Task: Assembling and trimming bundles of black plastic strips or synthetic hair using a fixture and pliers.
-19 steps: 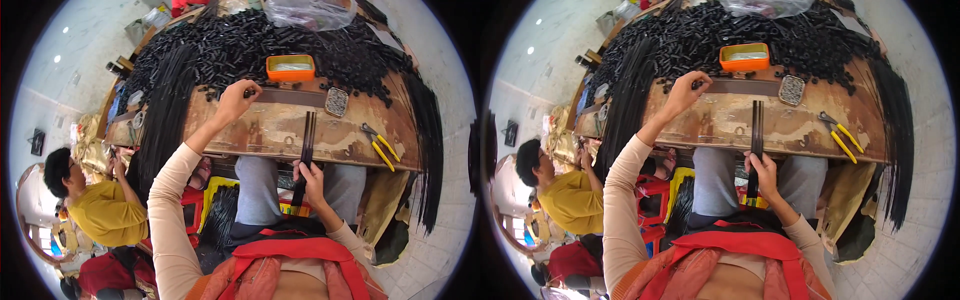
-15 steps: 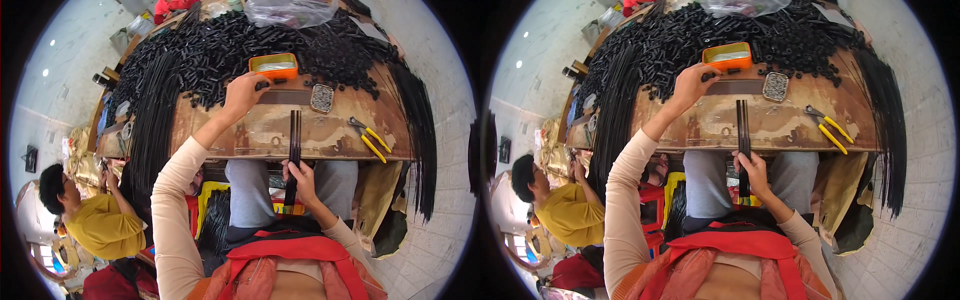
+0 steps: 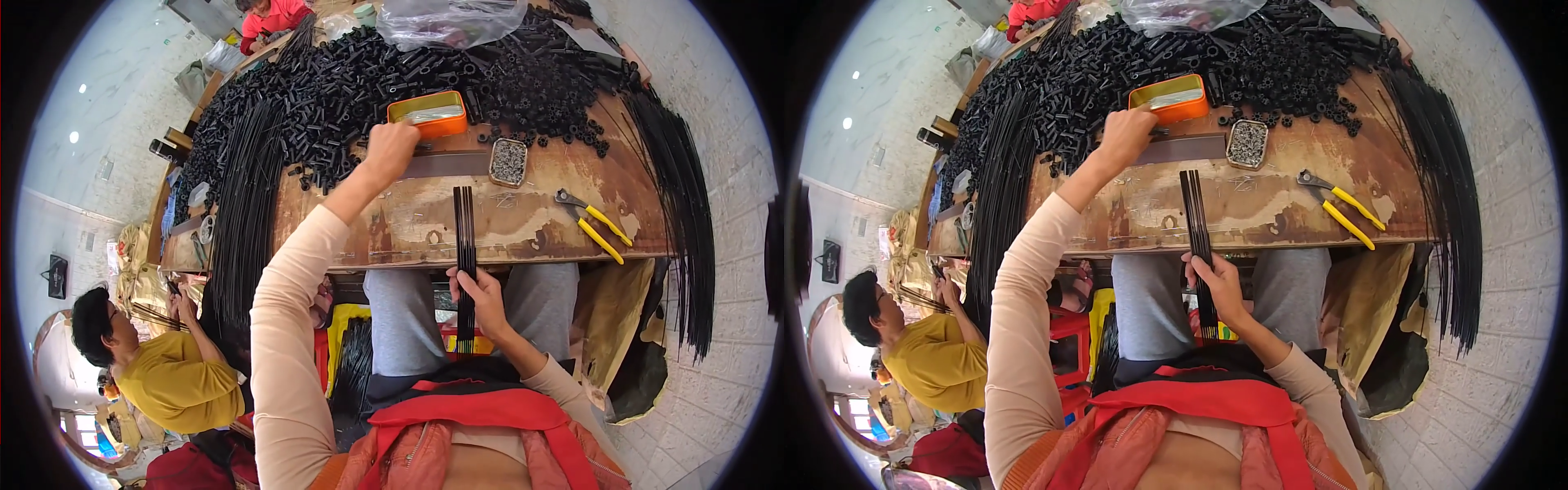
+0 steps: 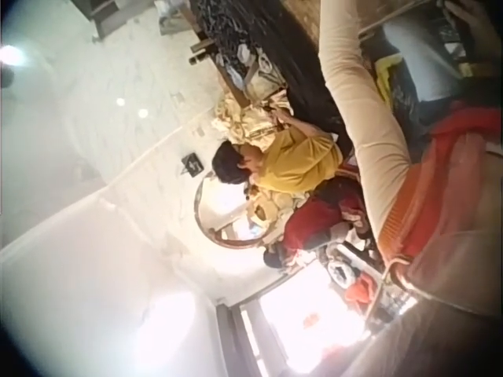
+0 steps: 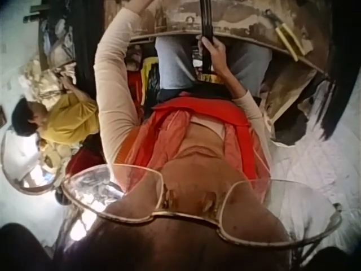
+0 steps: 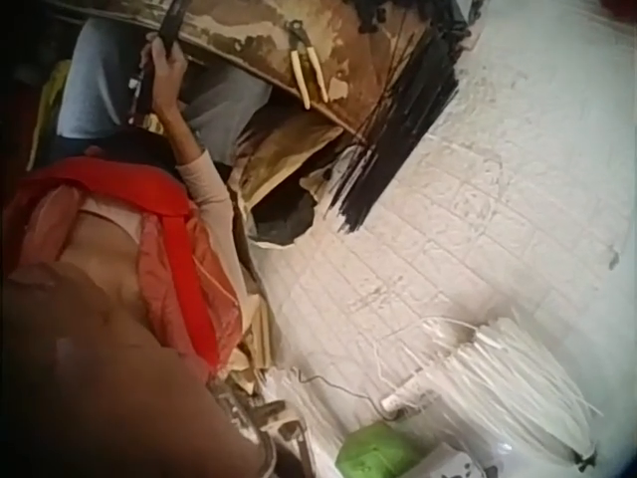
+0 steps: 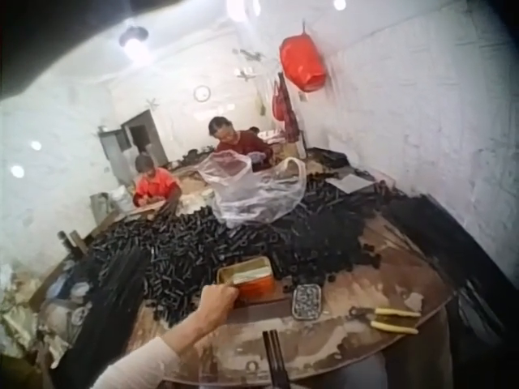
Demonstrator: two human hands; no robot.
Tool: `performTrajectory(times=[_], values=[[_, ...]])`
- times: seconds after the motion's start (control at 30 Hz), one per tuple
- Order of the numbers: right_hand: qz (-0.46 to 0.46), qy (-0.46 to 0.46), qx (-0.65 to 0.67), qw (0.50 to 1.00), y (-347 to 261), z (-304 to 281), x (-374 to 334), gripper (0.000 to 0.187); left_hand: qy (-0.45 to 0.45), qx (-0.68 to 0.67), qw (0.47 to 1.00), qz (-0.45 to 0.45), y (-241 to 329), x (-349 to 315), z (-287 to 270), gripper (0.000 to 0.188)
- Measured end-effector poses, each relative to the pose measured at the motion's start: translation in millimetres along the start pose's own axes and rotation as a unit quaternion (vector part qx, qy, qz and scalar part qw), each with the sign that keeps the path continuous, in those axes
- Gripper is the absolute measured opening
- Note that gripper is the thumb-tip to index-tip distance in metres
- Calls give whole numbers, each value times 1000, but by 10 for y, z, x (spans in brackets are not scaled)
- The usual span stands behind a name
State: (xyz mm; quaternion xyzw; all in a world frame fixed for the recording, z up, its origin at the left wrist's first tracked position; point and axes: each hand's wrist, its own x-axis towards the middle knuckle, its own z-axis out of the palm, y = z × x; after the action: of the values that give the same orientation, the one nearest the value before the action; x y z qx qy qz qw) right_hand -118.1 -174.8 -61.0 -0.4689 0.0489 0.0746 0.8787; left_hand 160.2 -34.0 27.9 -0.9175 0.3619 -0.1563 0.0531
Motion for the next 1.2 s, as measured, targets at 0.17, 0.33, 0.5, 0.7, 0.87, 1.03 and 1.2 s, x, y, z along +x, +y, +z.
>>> performTrajectory(times=[0.17,0.33,0.5,0.7,0.87,1.03,1.2], values=[[-8,-4,-6,1000,52,-14,27,27,-9,-25,997,-68,-568,-435,-182,16],[-25,-4,-37,999,62,40,-8,23,105,-227,953,-171,-513,-814,-332,23],[-26,-69,33,997,4,166,-151,45,-36,-611,778,-143,608,-828,-689,25],[-95,-158,-164,969,258,-40,-403,52,-113,-695,683,196,1642,-1412,-2120,23],[33,7,-99,995,27,536,-992,16,156,-692,705,12,1239,-1734,-2351,6],[15,7,-81,997,88,538,-1014,19,127,-696,625,-329,1142,-2224,-1049,12],[25,16,-145,989,119,620,-1081,19,227,-777,460,-365,1506,-2473,-675,17]])
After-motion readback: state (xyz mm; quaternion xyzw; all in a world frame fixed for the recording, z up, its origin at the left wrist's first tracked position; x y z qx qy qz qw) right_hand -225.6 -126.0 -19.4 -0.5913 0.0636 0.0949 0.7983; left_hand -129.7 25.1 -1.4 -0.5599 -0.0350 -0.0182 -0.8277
